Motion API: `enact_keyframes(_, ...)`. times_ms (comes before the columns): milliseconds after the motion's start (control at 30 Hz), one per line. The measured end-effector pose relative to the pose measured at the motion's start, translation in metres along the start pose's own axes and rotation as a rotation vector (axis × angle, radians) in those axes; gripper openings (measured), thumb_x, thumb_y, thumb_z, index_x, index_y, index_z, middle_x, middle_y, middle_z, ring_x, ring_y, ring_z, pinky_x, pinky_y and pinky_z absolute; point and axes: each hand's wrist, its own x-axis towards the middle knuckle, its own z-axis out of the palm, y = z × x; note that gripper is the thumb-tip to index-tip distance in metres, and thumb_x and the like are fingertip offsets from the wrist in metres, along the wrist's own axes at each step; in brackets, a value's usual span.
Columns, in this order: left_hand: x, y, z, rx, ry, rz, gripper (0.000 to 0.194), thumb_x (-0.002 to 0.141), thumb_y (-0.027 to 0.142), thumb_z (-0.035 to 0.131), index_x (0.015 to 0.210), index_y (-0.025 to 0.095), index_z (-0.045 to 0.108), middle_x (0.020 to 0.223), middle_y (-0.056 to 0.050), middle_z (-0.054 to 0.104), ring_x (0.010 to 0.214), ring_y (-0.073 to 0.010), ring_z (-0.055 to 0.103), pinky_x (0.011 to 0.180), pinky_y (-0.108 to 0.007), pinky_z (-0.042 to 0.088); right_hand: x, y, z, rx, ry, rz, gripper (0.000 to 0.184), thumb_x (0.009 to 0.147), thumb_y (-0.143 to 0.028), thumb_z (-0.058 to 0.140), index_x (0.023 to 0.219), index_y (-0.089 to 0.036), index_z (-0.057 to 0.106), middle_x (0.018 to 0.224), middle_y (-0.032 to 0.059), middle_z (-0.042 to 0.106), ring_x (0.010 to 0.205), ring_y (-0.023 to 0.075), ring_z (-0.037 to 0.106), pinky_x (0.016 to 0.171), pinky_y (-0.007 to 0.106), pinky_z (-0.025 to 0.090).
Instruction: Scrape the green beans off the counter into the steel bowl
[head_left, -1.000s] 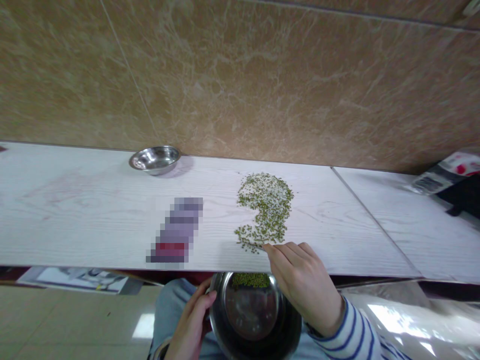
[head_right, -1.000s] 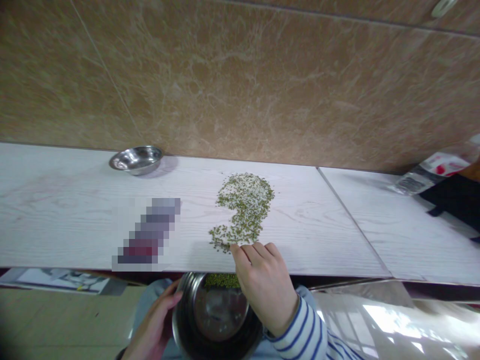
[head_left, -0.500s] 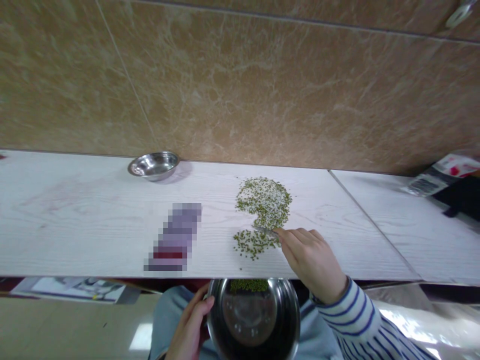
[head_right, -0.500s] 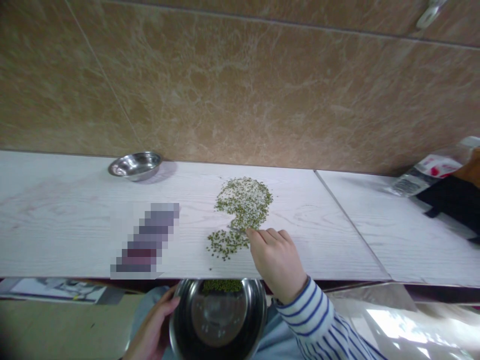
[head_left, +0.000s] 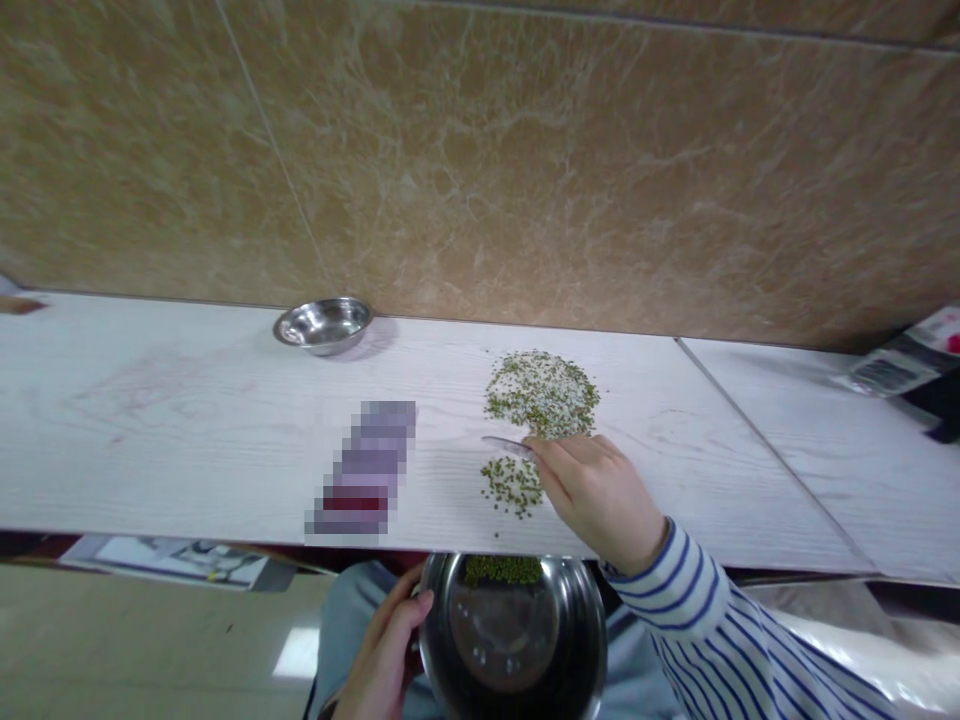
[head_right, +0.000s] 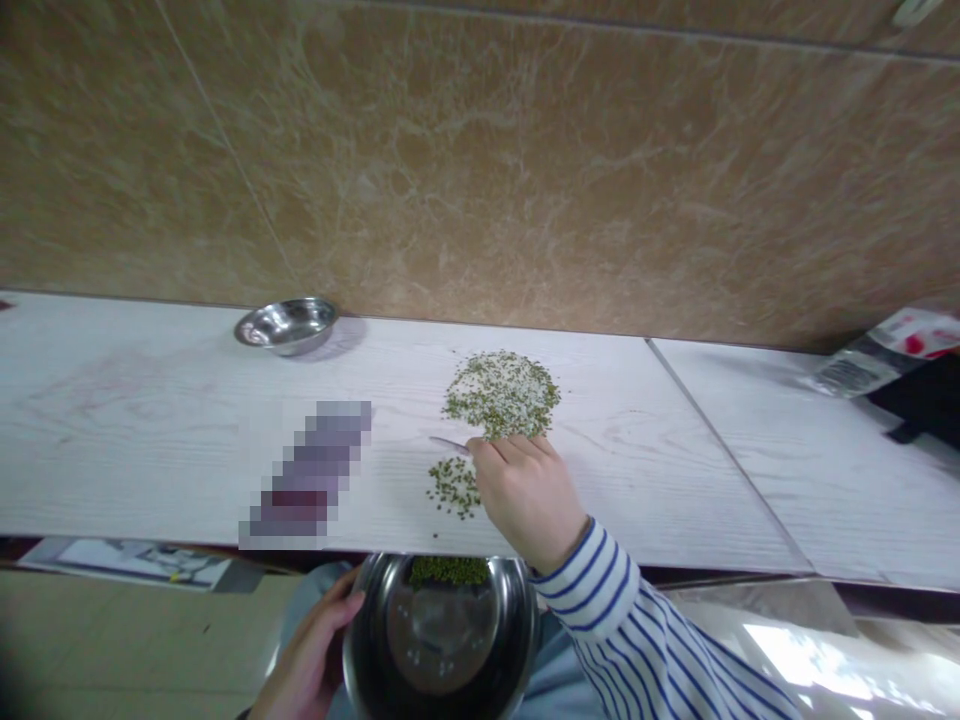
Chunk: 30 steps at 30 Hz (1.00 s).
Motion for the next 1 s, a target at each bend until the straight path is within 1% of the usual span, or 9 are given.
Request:
enact_keyframes(100, 0.002, 0.000, -0.002, -0.007, -0.005, -0.040, 0.039, 0.069, 0.039, 0.078, 0.104, 0.022, 0.077, 0.100, -0.004, 0.082, 0.128, -0.0301, 0.058, 0.109, -0.038, 0.042, -0.018, -0.010, -0.007, 0.048, -0.003, -0.026, 0.021, 0.095, -0.014, 0.050, 0.108, -0.016, 0.066, 0.082, 0.0038, 0.073, 0.075, 0.0164, 0.065, 0.070, 0.031, 0.041)
enact_keyframes(167, 0.004, -0.003, -0.003, -0.014, 0.010, -0.050, 0.039, 0.067, 0.039, 0.079, 0.103, 0.022, 0.077, 0.099, -0.004, 0.082, 0.129, -0.0301, 0.057, 0.108, -0.038, 0.043, -0.028, -0.014, -0.011, 0.078, -0.009, -0.007, 0.021, 0.095, -0.014, 0.050, 0.109, -0.016, 0.066, 0.083, 0.0042, 0.073, 0.076, 0.0166, 0.065, 0.069, 0.031, 0.042)
enact_keyframes(300, 0.008, -0.010, -0.006, -0.011, 0.013, -0.029, 0.045, 0.067, 0.042, 0.078, 0.108, 0.022, 0.075, 0.102, -0.004, 0.082, 0.125, -0.0299, 0.061, 0.104, -0.036, 0.046, -0.039, -0.019, -0.016, 0.156, -0.069, 0.039, 0.021, 0.097, -0.016, 0.050, 0.112, -0.017, 0.065, 0.086, 0.0037, 0.072, 0.079, 0.0174, 0.065, 0.072, 0.032, 0.045)
enact_keyframes(400, 0.010, -0.011, -0.007, 0.010, -0.039, -0.049, 0.046, 0.068, 0.042, 0.078, 0.109, 0.020, 0.075, 0.108, -0.006, 0.080, 0.122, -0.0305, 0.063, 0.100, -0.036, 0.049, -0.043, -0.021, -0.016, 0.173, -0.100, 0.039, 0.022, 0.097, -0.016, 0.050, 0.114, -0.017, 0.065, 0.087, 0.0040, 0.072, 0.081, 0.0178, 0.066, 0.074, 0.032, 0.045)
enact_keyframes(433, 0.009, -0.010, -0.006, 0.012, -0.040, -0.056, 0.045, 0.069, 0.041, 0.078, 0.109, 0.020, 0.075, 0.107, -0.006, 0.080, 0.121, -0.0306, 0.063, 0.099, -0.037, 0.050, -0.044, -0.021, -0.015, 0.169, -0.106, 0.041, 0.022, 0.097, -0.015, 0.050, 0.114, -0.017, 0.065, 0.087, 0.0039, 0.071, 0.081, 0.0179, 0.066, 0.075, 0.032, 0.045)
enact_keyframes(567, 0.005, -0.008, -0.001, 0.005, 0.020, -0.034, 0.042, 0.070, 0.041, 0.075, 0.107, 0.021, 0.075, 0.102, -0.005, 0.081, 0.120, -0.0313, 0.064, 0.101, -0.039, 0.049, -0.045, -0.022, -0.011, 0.150, -0.105, 0.032, 0.021, 0.096, -0.015, 0.051, 0.112, -0.019, 0.065, 0.084, 0.0028, 0.071, 0.078, 0.0179, 0.065, 0.072, 0.032, 0.044)
enact_keyframes(700, 0.004, -0.008, 0.001, 0.021, 0.061, -0.016, 0.042, 0.071, 0.041, 0.072, 0.108, 0.020, 0.075, 0.104, -0.007, 0.081, 0.119, -0.0323, 0.065, 0.100, -0.040, 0.049, -0.044, -0.019, -0.009, 0.153, -0.115, 0.047, 0.022, 0.096, -0.015, 0.051, 0.112, -0.019, 0.065, 0.085, 0.0030, 0.071, 0.079, 0.0179, 0.066, 0.074, 0.032, 0.044)
enact_keyframes(867, 0.008, -0.009, -0.003, 0.035, -0.003, -0.038, 0.045, 0.069, 0.043, 0.075, 0.108, 0.020, 0.075, 0.104, -0.007, 0.081, 0.119, -0.0324, 0.065, 0.099, -0.039, 0.051, -0.048, -0.012, -0.008, 0.155, -0.089, 0.072, 0.023, 0.098, -0.016, 0.048, 0.113, -0.017, 0.065, 0.085, 0.0040, 0.071, 0.078, 0.0184, 0.065, 0.072, 0.033, 0.044)
enact_keyframes(1000, 0.007, -0.009, -0.001, 0.006, 0.041, -0.013, 0.039, 0.073, 0.040, 0.074, 0.106, 0.022, 0.075, 0.105, -0.004, 0.081, 0.122, -0.0298, 0.063, 0.105, -0.038, 0.046, -0.055, -0.011, -0.011, 0.200, -0.088, 0.086, 0.023, 0.100, -0.017, 0.047, 0.114, -0.016, 0.065, 0.086, 0.0042, 0.071, 0.079, 0.0181, 0.065, 0.072, 0.033, 0.044)
